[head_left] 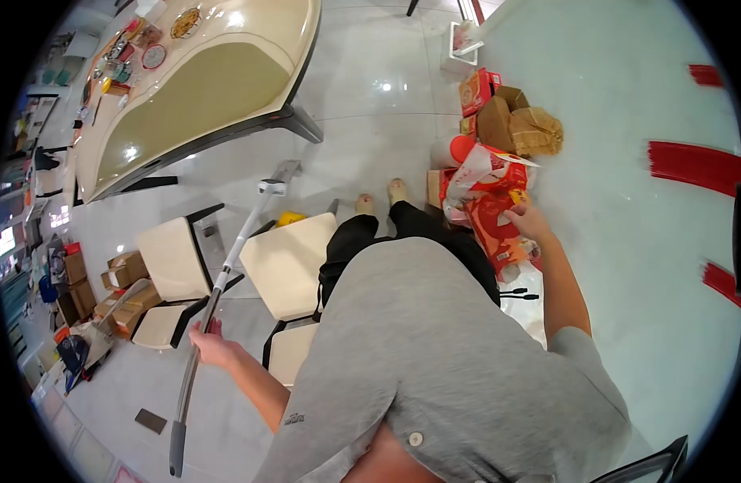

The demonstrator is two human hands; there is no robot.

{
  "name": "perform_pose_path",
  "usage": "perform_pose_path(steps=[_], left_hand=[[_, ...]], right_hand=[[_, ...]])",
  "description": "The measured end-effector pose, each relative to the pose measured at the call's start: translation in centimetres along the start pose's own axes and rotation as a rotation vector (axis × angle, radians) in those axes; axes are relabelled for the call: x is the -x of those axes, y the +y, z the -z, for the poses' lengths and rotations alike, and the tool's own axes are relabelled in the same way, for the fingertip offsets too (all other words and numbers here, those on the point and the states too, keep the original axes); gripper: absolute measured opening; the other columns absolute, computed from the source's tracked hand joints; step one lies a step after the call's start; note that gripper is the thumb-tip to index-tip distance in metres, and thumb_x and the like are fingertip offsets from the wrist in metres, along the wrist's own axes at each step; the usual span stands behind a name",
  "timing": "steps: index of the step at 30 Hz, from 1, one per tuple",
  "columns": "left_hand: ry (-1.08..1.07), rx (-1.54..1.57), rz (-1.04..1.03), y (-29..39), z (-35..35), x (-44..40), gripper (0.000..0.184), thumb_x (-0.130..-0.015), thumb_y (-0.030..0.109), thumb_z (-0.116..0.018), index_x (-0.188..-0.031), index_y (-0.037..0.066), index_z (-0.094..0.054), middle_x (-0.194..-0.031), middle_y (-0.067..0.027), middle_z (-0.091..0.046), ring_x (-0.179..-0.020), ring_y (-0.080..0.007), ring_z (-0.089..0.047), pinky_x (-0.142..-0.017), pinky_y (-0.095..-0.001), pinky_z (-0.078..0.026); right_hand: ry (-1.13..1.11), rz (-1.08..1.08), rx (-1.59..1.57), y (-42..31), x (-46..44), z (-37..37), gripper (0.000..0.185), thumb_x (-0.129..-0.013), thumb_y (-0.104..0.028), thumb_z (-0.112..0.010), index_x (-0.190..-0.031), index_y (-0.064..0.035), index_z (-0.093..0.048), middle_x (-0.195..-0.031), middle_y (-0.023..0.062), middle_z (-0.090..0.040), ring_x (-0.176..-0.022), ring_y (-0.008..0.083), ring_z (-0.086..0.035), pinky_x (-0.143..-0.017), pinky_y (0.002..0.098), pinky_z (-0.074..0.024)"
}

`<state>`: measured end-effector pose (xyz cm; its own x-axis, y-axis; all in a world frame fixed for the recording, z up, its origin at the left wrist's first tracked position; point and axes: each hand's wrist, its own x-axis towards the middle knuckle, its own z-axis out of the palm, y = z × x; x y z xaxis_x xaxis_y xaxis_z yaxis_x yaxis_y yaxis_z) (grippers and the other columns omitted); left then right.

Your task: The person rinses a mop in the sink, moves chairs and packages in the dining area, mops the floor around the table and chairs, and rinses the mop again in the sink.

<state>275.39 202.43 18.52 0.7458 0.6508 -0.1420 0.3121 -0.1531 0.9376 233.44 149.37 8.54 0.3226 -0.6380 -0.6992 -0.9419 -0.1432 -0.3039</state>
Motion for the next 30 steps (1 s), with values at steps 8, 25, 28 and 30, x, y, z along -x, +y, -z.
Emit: perform_pose_path(steps=[8,25,28,30], left_hand=[[0.054,0.083,0.225,-4.0,2.4,2.7,0.025,-0.086,0.018,-0.056,-0.088,-0.006,-0.054,-0.075,-0.0126,-0.057,-0.060,-0.0214,-0.057,-0.063,-0.0335,-0.056],[0.181,0.281,0.663,-22.9,15.0,8.2,0.041,-0.097,0.030,-0.034,-0.091,-0.007,-0.052,-0.081,-0.0182,-0.056,-0.064,-0.0282,-0.054,-0.084,-0.0478,-0.054],[0.346,0.536,0.797,-19.4,14.1,10.2,0.043,-0.098,0.029,-0.032,-0.089,-0.007,-0.053,-0.078,-0.0178,-0.057,-0.062,-0.0267,-0.053,-0.085,-0.0470,-0.054],[0.315,0.614,0.802,-20.2,14.3,11.0,0.043,-0.098,0.028,-0.032,-0.089,-0.008,-0.054,-0.079,-0.0178,-0.058,-0.061,-0.0270,-0.052,-0.087,-0.0460,-0.053]], right_hand=[[-0.058,0.060,-0.089,-2.6,-1.2,-0.1,0.047,-0.087,-0.034,-0.066,-0.111,0.0064,-0.063,-0.104,0.0162,-0.068,-0.087,0.0230,-0.066,-0.078,0.0327,-0.0518],[-0.129,-0.007,0.102,5.2,-7.8,-0.2,0.045,-0.085,-0.040,-0.066,-0.104,0.0008,-0.067,-0.096,0.0161,-0.070,-0.090,0.0253,-0.067,-0.081,0.0336,-0.0499],[-0.074,0.023,0.080,4.6,-10.0,-0.5,0.046,-0.085,-0.040,-0.066,-0.105,0.0011,-0.067,-0.095,0.0166,-0.070,-0.089,0.0253,-0.067,-0.081,0.0342,-0.0502],[-0.090,0.080,0.023,3.4,-11.3,-1.1,0.041,-0.085,-0.035,-0.067,-0.102,0.0024,-0.068,-0.089,0.0133,-0.070,-0.081,0.0206,-0.065,-0.073,0.0321,-0.0504]])
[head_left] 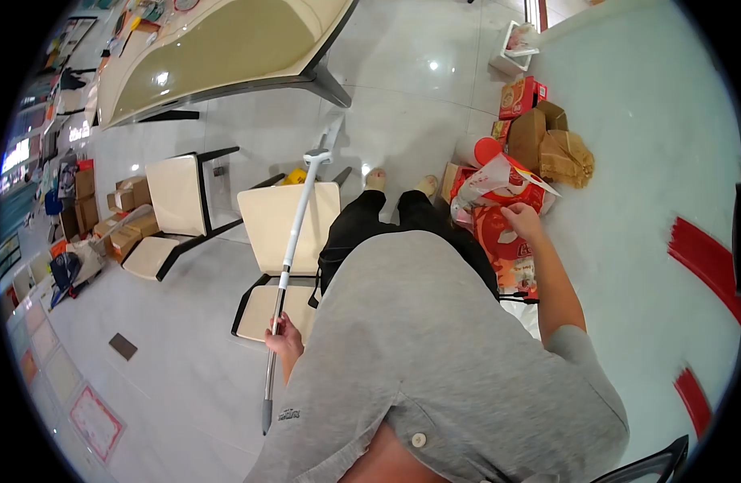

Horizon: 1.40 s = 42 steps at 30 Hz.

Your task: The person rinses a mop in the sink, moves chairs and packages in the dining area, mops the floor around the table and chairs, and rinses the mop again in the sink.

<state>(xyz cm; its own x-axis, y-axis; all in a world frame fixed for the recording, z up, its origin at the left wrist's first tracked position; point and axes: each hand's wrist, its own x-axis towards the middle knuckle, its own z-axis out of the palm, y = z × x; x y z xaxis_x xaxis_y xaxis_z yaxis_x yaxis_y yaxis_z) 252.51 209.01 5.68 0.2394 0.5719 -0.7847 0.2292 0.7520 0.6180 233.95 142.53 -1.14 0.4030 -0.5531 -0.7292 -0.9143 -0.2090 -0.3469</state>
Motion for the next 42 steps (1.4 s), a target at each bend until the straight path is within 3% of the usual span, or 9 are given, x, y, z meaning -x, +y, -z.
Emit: perform_pose_path(steps=[4,9,24,27,33,36,37,40,42], left_hand=[[-0.075,0.203,0.173,-1.8,0.9,-1.4,0.039,-0.097,0.024,-0.032,-0.087,-0.008,-0.053,-0.077,-0.0177,-0.056,-0.061,-0.0278,-0.052,-0.087,-0.0458,-0.053],[-0.100,-0.010,-0.038,0.0,1.1,-0.5,0.032,-0.094,0.018,-0.033,-0.081,-0.005,-0.051,-0.071,-0.0153,-0.053,-0.065,-0.0280,-0.055,-0.083,-0.0433,-0.055],[-0.023,-0.076,0.154,-3.5,-1.4,5.7,0.043,-0.099,0.036,-0.038,-0.094,-0.003,-0.055,-0.085,-0.0172,-0.058,-0.082,-0.0283,-0.061,-0.089,-0.0436,-0.052],[0.013,-0.304,0.437,-3.8,-2.5,6.3,0.037,-0.097,0.034,-0.047,-0.093,-0.001,-0.056,-0.089,-0.0140,-0.060,-0.090,-0.0242,-0.063,-0.083,-0.0390,-0.053],[-0.613,-1.276,0.409,-6.7,-9.8,0.8,0.033,-0.095,0.032,-0.051,-0.094,-0.001,-0.055,-0.091,-0.0126,-0.060,-0.091,-0.0224,-0.062,-0.080,-0.0364,-0.053],[-1.531,-2.303,-0.488,-8.6,-16.2,1.2,0.032,-0.094,0.031,-0.053,-0.095,-0.001,-0.055,-0.092,-0.0120,-0.060,-0.091,-0.0215,-0.062,-0.079,-0.0351,-0.053],[-1.609,-2.316,-0.614,-9.7,-18.8,1.8,0.032,-0.094,0.030,-0.054,-0.095,-0.001,-0.055,-0.092,-0.0117,-0.060,-0.091,-0.0212,-0.062,-0.079,-0.0346,-0.053],[-0.916,-1.642,-0.036,-15.0,-25.6,5.1,0.023,-0.092,0.023,-0.055,-0.098,0.000,-0.054,-0.092,-0.0085,-0.059,-0.085,-0.0196,-0.062,-0.075,-0.0324,-0.053],[-1.184,-1.742,-0.150,-19.4,-29.7,6.4,0.028,-0.093,0.026,-0.055,-0.105,0.001,-0.056,-0.097,-0.0089,-0.061,-0.090,-0.0197,-0.061,-0.075,-0.0323,-0.052]], right_hand=[[-0.103,0.051,-0.077,-4.8,0.1,0.4,0.038,-0.086,-0.031,-0.067,-0.100,0.0039,-0.067,-0.083,0.0103,-0.069,-0.072,0.0157,-0.064,-0.066,0.0298,-0.0506],[-0.075,0.181,-0.038,-5.2,0.0,0.3,0.037,-0.087,-0.031,-0.066,-0.101,0.0040,-0.067,-0.084,0.0102,-0.069,-0.073,0.0161,-0.064,-0.067,0.0302,-0.0507],[-0.053,0.054,0.035,-2.0,-0.3,-0.5,0.034,-0.087,-0.030,-0.066,-0.100,0.0013,-0.068,-0.083,0.0074,-0.068,-0.070,0.0132,-0.062,-0.063,0.0288,-0.0504],[-0.032,0.007,-0.021,-4.1,2.1,1.1,0.040,-0.085,-0.036,-0.067,-0.100,0.0011,-0.069,-0.095,0.0165,-0.070,-0.089,0.0255,-0.067,-0.081,0.0352,-0.0507],[0.321,-0.108,-0.159,0.5,10.0,5.7,0.045,-0.085,-0.040,-0.064,-0.102,0.0011,-0.067,-0.095,0.0188,-0.069,-0.091,0.0314,-0.066,-0.083,0.0392,-0.0501],[0.598,-0.347,-0.205,6.0,16.1,6.9,0.046,-0.084,-0.041,-0.065,-0.102,0.0008,-0.067,-0.096,0.0183,-0.069,-0.091,0.0317,-0.066,-0.083,0.0396,-0.0507],[0.745,-0.450,-0.159,7.5,18.4,6.7,0.046,-0.083,-0.041,-0.065,-0.103,0.0005,-0.067,-0.096,0.0179,-0.069,-0.092,0.0318,-0.066,-0.082,0.0398,-0.0510],[0.811,-0.659,-0.227,10.2,25.1,2.7,0.053,-0.081,-0.047,-0.064,-0.105,0.0004,-0.066,-0.098,0.0178,-0.069,-0.093,0.0321,-0.066,-0.084,0.0406,-0.0511],[0.762,-0.741,-0.292,13.4,26.7,-2.2,0.060,-0.081,-0.051,-0.063,-0.106,0.0034,-0.065,-0.102,0.0222,-0.067,-0.097,0.0348,-0.065,-0.086,0.0413,-0.0503]])
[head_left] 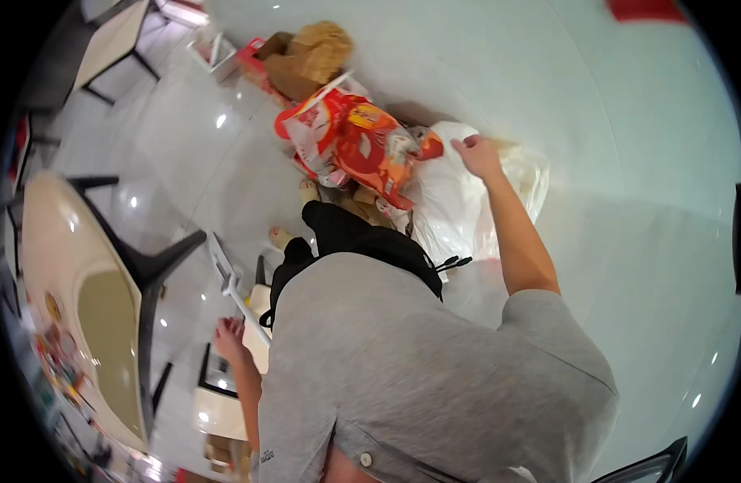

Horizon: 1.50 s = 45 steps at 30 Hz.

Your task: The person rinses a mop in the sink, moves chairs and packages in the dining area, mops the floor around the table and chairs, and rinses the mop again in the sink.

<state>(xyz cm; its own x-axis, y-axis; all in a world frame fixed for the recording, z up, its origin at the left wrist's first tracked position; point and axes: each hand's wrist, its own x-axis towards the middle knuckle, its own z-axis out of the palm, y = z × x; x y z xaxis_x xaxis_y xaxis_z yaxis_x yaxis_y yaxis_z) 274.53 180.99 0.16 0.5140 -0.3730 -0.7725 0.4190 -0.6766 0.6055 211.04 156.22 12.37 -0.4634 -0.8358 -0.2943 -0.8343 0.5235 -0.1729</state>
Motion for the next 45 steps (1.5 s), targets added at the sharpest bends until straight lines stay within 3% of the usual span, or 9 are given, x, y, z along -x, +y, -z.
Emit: perform_pose_path(steps=[9,13,15,24,26,33,36,42,45], left_hand=[[-0.832,-0.758,-0.243,10.5,-33.0,3.8,0.037,-0.090,0.032,-0.063,-0.114,0.004,-0.058,-0.100,-0.0069,-0.063,-0.088,-0.0144,-0.060,-0.071,-0.0280,-0.050],[-1.100,-0.986,-0.514,3.7,-46.8,11.1,0.091,-0.075,0.044,-0.077,-0.137,-0.007,-0.034,-0.109,-0.0197,-0.064,-0.091,-0.0271,-0.065,-0.078,-0.0356,-0.052],[-0.904,-0.981,-1.143,-2.2,-51.2,9.4,0.089,-0.076,0.036,-0.075,-0.141,-0.004,-0.028,-0.104,-0.0218,-0.066,-0.092,-0.0341,-0.066,-0.083,-0.0397,-0.051],[-0.724,-1.018,-0.831,8.1,-58.2,1.0,0.038,-0.081,0.004,-0.052,-0.117,-0.006,-0.057,-0.092,-0.0191,-0.068,-0.090,-0.0300,-0.067,-0.076,-0.0383,-0.052],[-0.877,-0.764,-0.380,12.5,-57.8,11.4,0.029,-0.086,0.003,-0.051,-0.111,-0.008,-0.059,-0.089,-0.0152,-0.067,-0.087,-0.0194,-0.066,-0.071,-0.0296,-0.052],[-1.941,-0.456,-0.380,20.9,-56.8,26.5,0.047,-0.093,0.012,-0.055,-0.136,-0.003,-0.043,-0.123,-0.0186,-0.059,-0.109,-0.0224,-0.060,-0.093,-0.0338,-0.048],[-1.773,-0.425,-1.048,22.6,-57.7,24.9,0.046,-0.093,0.011,-0.055,-0.137,0.000,-0.045,-0.127,-0.0184,-0.057,-0.115,-0.0231,-0.056,-0.096,-0.0350,-0.045],[-1.753,-0.965,-0.950,12.3,-58.1,16.4,0.042,-0.087,0.024,-0.067,-0.121,0.002,-0.058,-0.119,-0.0151,-0.062,-0.106,-0.0252,-0.060,-0.088,-0.0344,-0.048],[-1.528,-1.155,-0.899,6.3,-55.4,4.8,0.040,-0.085,0.030,-0.067,-0.112,0.001,-0.063,-0.103,-0.0146,-0.067,-0.087,-0.0264,-0.065,-0.080,-0.0357,-0.051]], right_hand=[[-0.260,-0.217,-0.294,6.6,2.7,-8.5,0.069,-0.079,-0.056,-0.065,-0.111,0.0057,-0.059,-0.103,0.0272,-0.065,-0.098,0.0370,-0.064,-0.083,0.0399,-0.0502],[-0.527,-0.229,-0.226,2.7,4.9,-9.8,0.077,-0.072,-0.055,-0.071,-0.117,0.0065,-0.056,-0.110,0.0268,-0.063,-0.103,0.0363,-0.062,-0.087,0.0398,-0.0487],[-0.602,-0.217,-0.431,4.2,4.5,-14.9,0.084,-0.070,-0.054,-0.072,-0.123,0.0072,-0.052,-0.114,0.0279,-0.061,-0.107,0.0375,-0.060,-0.089,0.0395,-0.0479],[0.038,0.007,-1.105,-7.7,2.8,-18.5,0.120,-0.061,-0.045,-0.085,-0.147,0.0026,-0.017,-0.131,0.0324,-0.047,-0.122,0.0418,-0.049,-0.103,0.0404,-0.0397],[0.124,-0.026,-1.030,-11.3,4.0,-12.5,0.107,-0.066,-0.040,-0.083,-0.145,0.0016,-0.025,-0.125,0.0305,-0.052,-0.115,0.0394,-0.054,-0.099,0.0399,-0.0428],[0.392,-0.242,-1.012,-2.3,12.6,11.1,0.029,-0.084,-0.012,-0.066,-0.111,-0.0004,-0.066,-0.093,0.0115,-0.069,-0.081,0.0171,-0.066,-0.072,0.0307,-0.0515],[0.708,-0.485,-1.077,2.2,21.3,22.8,0.033,-0.082,-0.011,-0.069,-0.113,0.0005,-0.066,-0.098,0.0078,-0.069,-0.087,0.0144,-0.065,-0.074,0.0290,-0.0526],[0.866,-0.426,-0.767,11.4,27.4,37.0,0.033,-0.071,0.008,-0.069,-0.105,0.0077,-0.065,-0.100,0.0180,-0.067,-0.088,0.0278,-0.066,-0.075,0.0361,-0.0573],[0.657,-0.657,-0.158,20.1,24.5,31.9,0.041,-0.087,-0.028,-0.069,-0.120,-0.0028,-0.063,-0.095,0.0028,-0.066,-0.075,0.0088,-0.052,-0.070,0.0232,-0.0426]])
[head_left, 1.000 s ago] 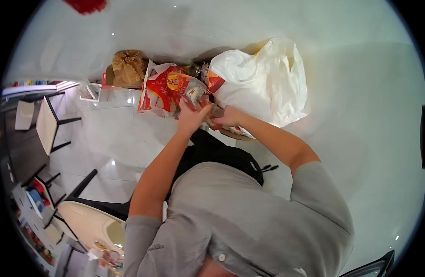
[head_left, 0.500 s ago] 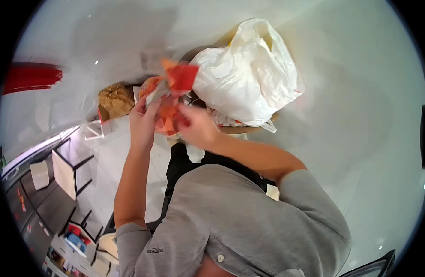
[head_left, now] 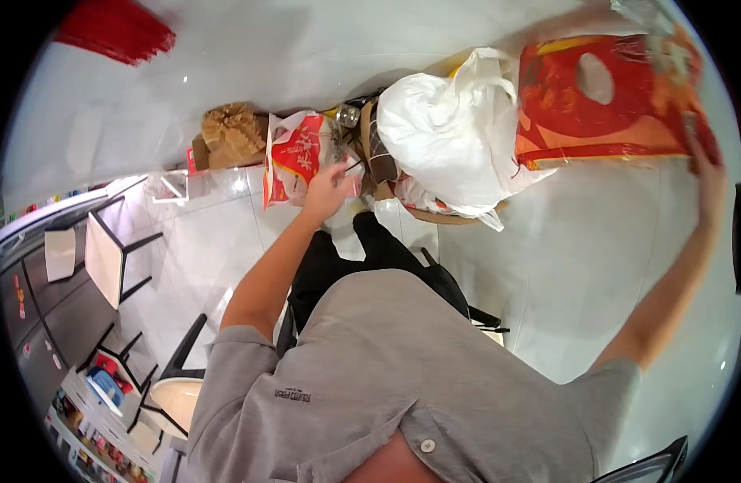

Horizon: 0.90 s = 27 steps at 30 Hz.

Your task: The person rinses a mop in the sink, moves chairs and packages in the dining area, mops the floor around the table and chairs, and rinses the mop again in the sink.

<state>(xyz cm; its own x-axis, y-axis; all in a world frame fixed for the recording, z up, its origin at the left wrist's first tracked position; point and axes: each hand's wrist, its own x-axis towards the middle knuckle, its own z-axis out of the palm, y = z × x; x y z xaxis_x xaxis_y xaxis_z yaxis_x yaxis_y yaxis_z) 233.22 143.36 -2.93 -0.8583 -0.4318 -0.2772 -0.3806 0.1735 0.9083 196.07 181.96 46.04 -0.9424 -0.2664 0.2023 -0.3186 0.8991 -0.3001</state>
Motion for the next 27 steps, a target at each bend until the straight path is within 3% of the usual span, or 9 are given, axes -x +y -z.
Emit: perform_pose_path(steps=[3,5,10,13,14,18,23,25,27], left_hand=[[0.142,0.107,0.456,-13.3,0.0,3.7,0.048,-0.082,0.033,-0.068,-0.116,0.000,-0.061,-0.100,-0.0188,-0.066,-0.093,-0.0322,-0.064,-0.085,-0.0403,-0.050],[0.282,-0.299,0.517,-15.7,2.6,6.3,0.071,-0.077,0.039,-0.073,-0.128,-0.004,-0.050,-0.113,-0.0262,-0.059,-0.109,-0.0369,-0.058,-0.091,-0.0421,-0.047],[0.468,-0.445,0.711,-17.5,8.3,5.4,0.108,-0.064,0.044,-0.083,-0.142,-0.006,-0.027,-0.135,-0.0324,-0.039,-0.125,-0.0402,-0.044,-0.101,-0.0430,-0.042],[0.322,-0.324,0.553,-22.2,8.9,2.7,0.111,-0.063,0.044,-0.084,-0.143,-0.006,-0.027,-0.134,-0.0303,-0.045,-0.124,-0.0375,-0.048,-0.100,-0.0422,-0.043],[0.330,-0.312,0.566,-23.5,8.6,1.8,0.111,-0.063,0.044,-0.084,-0.143,-0.006,-0.027,-0.134,-0.0303,-0.045,-0.124,-0.0375,-0.048,-0.100,-0.0422,-0.043],[0.309,0.142,0.530,-24.1,7.6,-1.3,0.107,-0.064,0.042,-0.083,-0.142,-0.007,-0.030,-0.125,-0.0259,-0.055,-0.117,-0.0334,-0.056,-0.096,-0.0398,-0.047],[0.312,0.155,0.307,-20.8,4.3,-1.3,0.095,-0.069,0.035,-0.081,-0.139,-0.008,-0.034,-0.114,-0.0254,-0.061,-0.104,-0.0327,-0.062,-0.088,-0.0405,-0.049],[0.437,-0.288,0.229,-20.2,3.4,-1.3,0.080,-0.074,0.027,-0.077,-0.137,-0.005,-0.039,-0.105,-0.0250,-0.063,-0.094,-0.0357,-0.064,-0.081,-0.0418,-0.050],[0.451,-0.190,0.367,-19.8,3.5,-2.7,0.071,-0.077,0.023,-0.075,-0.135,-0.003,-0.043,-0.102,-0.0247,-0.063,-0.092,-0.0375,-0.063,-0.080,-0.0429,-0.050]], right_hand=[[0.193,0.044,0.204,4.2,1.6,-18.3,0.050,-0.087,-0.032,-0.067,-0.127,-0.0039,-0.055,-0.112,0.0162,-0.066,-0.103,0.0253,-0.064,-0.089,0.0369,-0.0494],[0.265,0.089,0.295,8.6,3.9,-27.6,0.062,-0.081,-0.029,-0.073,-0.131,-0.0027,-0.048,-0.112,0.0202,-0.064,-0.102,0.0326,-0.064,-0.088,0.0401,-0.0498],[0.626,0.017,0.414,-1.9,7.9,-26.5,0.081,-0.072,-0.033,-0.081,-0.130,0.0078,-0.043,-0.122,0.0197,-0.056,-0.113,0.0384,-0.053,-0.098,0.0439,-0.0425],[0.677,0.406,0.385,-8.6,11.7,-26.3,0.070,-0.074,-0.019,-0.081,-0.128,0.0068,-0.045,-0.124,0.0176,-0.054,-0.115,0.0362,-0.050,-0.101,0.0471,-0.0391],[0.557,0.639,0.295,-10.8,13.4,-27.2,0.064,-0.075,-0.013,-0.079,-0.126,0.0060,-0.046,-0.123,0.0174,-0.054,-0.114,0.0348,-0.051,-0.100,0.0474,-0.0397],[-0.589,0.396,-0.457,-19.1,22.7,-44.2,0.052,-0.075,-0.014,-0.075,-0.120,0.0013,-0.054,-0.123,0.0169,-0.053,-0.116,0.0322,-0.052,-0.097,0.0380,-0.0425],[-0.507,0.453,0.024,-18.5,22.2,-75.9,0.067,-0.075,-0.023,-0.073,-0.128,0.0060,-0.045,-0.128,0.0276,-0.045,-0.120,0.0415,-0.045,-0.102,0.0436,-0.0389],[-0.506,0.390,0.246,-18.4,20.3,-82.6,0.069,-0.074,-0.018,-0.072,-0.131,0.0044,-0.041,-0.128,0.0291,-0.045,-0.118,0.0415,-0.046,-0.101,0.0448,-0.0396],[-0.563,0.337,0.325,-18.2,18.6,-87.0,0.065,-0.077,-0.015,-0.069,-0.131,0.0025,-0.038,-0.125,0.0277,-0.047,-0.115,0.0390,-0.050,-0.098,0.0442,-0.0423]])
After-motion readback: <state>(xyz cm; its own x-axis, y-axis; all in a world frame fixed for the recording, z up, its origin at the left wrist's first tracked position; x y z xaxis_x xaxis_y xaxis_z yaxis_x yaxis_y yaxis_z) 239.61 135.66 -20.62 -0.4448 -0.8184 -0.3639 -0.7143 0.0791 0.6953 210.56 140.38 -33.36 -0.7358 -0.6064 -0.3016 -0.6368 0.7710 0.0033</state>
